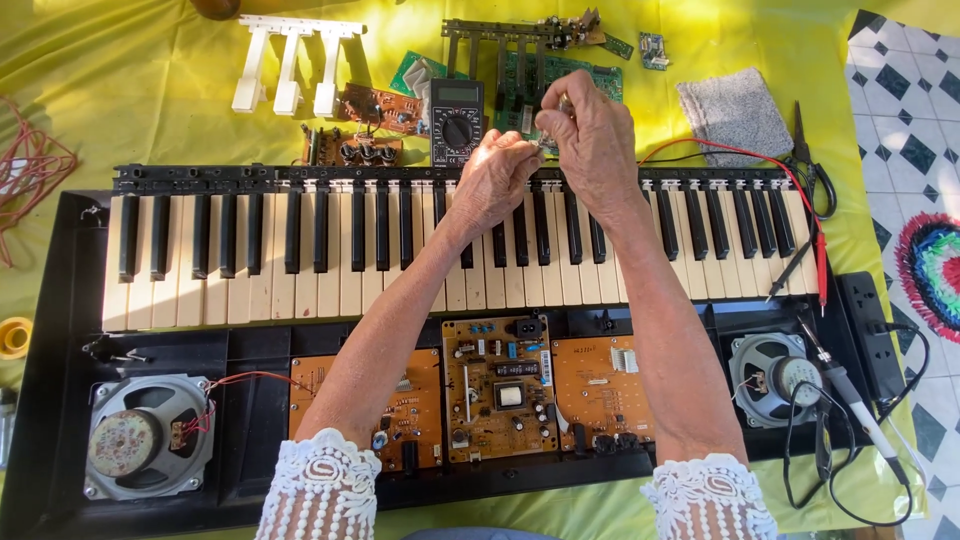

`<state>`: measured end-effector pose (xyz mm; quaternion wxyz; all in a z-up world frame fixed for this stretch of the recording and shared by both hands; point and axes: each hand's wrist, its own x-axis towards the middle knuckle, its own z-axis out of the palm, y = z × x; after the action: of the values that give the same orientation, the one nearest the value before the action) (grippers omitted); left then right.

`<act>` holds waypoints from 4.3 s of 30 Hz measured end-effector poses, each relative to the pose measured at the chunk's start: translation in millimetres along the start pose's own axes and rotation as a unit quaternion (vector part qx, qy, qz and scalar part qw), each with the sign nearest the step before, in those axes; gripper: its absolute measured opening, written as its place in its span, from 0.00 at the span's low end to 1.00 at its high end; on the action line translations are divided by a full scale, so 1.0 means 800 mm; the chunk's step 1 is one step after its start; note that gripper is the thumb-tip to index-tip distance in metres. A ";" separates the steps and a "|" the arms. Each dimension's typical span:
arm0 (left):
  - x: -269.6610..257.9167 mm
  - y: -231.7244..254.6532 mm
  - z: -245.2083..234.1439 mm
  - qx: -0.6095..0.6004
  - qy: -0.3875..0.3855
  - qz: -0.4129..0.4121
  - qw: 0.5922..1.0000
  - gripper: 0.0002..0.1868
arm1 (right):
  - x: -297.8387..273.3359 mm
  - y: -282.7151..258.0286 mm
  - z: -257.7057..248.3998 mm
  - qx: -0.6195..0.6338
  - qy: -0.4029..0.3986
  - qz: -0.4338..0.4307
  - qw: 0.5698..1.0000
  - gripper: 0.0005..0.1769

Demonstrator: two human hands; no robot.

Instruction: The person uses a screwdriver to manipulate components on the exposed circuit board of an electronic keyboard. They then use a multimeter to test the keyboard keys and various points on the circuit board.

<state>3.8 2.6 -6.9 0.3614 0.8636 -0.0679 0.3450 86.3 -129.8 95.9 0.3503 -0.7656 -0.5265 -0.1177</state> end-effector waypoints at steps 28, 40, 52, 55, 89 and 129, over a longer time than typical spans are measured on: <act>-0.002 -0.001 -0.003 -0.005 0.063 0.054 0.997 0.09 | 0.005 -0.043 0.001 -0.037 -0.022 0.074 0.996 0.10; -0.003 -0.010 0.010 0.021 0.040 -0.008 0.999 0.11 | 0.008 -0.038 0.017 -0.101 0.004 0.131 0.986 0.13; -0.009 -0.048 0.037 0.026 0.016 -0.080 0.996 0.09 | -0.050 -0.046 0.014 -0.036 0.068 0.058 0.995 0.07; -0.008 -0.025 0.020 0.015 0.023 -0.075 0.997 0.11 | -0.058 -0.019 0.006 0.014 0.110 0.054 0.992 0.10; 0.003 0.013 -0.006 0.053 0.003 0.009 0.999 0.05 | -0.192 0.024 -0.111 -0.095 0.393 0.027 0.914 0.07; -0.003 0.007 -0.005 0.061 -0.024 -0.005 0.998 0.08 | -0.211 0.054 -0.119 -0.057 0.334 0.085 0.937 0.07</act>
<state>-2.2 0.6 -2.8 0.3081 0.8923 -0.0516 0.3258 72.1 -322.9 54.5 0.4701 -0.7429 -0.3047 -0.3664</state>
